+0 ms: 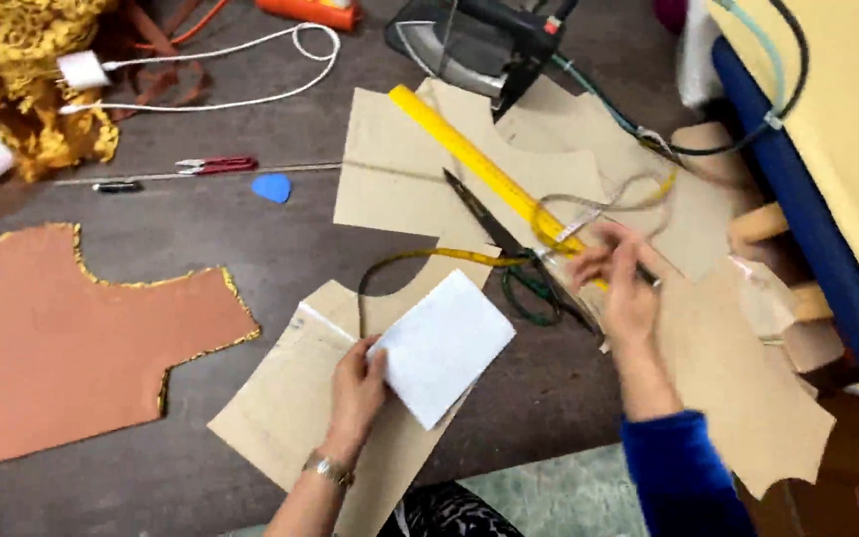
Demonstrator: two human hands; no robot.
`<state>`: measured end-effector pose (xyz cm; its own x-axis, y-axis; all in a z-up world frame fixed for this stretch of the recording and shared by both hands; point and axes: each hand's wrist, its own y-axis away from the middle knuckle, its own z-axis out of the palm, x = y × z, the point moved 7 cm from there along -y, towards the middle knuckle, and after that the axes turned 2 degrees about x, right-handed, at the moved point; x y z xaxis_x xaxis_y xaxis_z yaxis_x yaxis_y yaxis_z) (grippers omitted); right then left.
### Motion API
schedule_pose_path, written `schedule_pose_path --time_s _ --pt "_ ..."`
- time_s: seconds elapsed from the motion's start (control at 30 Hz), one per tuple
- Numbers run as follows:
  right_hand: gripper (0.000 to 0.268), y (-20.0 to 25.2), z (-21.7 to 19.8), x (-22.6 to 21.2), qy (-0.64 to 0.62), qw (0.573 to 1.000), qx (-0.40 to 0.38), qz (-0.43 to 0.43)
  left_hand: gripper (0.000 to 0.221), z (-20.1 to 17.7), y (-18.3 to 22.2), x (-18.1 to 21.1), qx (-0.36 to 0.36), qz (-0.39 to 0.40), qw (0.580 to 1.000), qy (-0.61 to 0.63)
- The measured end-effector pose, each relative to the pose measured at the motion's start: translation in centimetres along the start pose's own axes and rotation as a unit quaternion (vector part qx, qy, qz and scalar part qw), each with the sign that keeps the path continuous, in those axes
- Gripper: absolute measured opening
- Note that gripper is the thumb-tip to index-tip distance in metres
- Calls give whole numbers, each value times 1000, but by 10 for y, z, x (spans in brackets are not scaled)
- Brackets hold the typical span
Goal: Measuring and marking a paper garment pattern using a measuring tape and pen on a workbench.
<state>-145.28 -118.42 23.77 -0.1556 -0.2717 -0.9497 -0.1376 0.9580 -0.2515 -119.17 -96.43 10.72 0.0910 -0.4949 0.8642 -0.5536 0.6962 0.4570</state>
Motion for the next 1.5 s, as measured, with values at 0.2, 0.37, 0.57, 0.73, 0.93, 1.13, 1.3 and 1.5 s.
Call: schedule_pose_path --time_s 0.2,0.37,0.57,0.73,0.93,1.13,1.3,1.5 --pt "60 56 47 40 -22 993 -72 87 38 -13 15 59 43 80 992 -83" --pt "25 68 90 39 -58 989 -129 48 44 -21 10 20 108 267 897 -334" --pt "22 77 133 77 -49 971 -228 45 32 -10 14 5 131 330 811 -465" --pt "13 78 160 79 -73 961 -268 4 34 -8 14 5 165 381 780 -468" --pt "14 77 178 72 -63 951 -303 -10 35 -6 15 1 176 405 762 -473" --pt "7 63 182 102 -44 949 -309 -33 33 -2 13 -1 171 399 756 -491" --pt "2 62 183 82 20 936 -333 -109 37 -2 11 3 173 386 757 -498" --pt "1 66 182 83 57 927 -339 -149 39 -2 8 -3 170 373 761 -503"
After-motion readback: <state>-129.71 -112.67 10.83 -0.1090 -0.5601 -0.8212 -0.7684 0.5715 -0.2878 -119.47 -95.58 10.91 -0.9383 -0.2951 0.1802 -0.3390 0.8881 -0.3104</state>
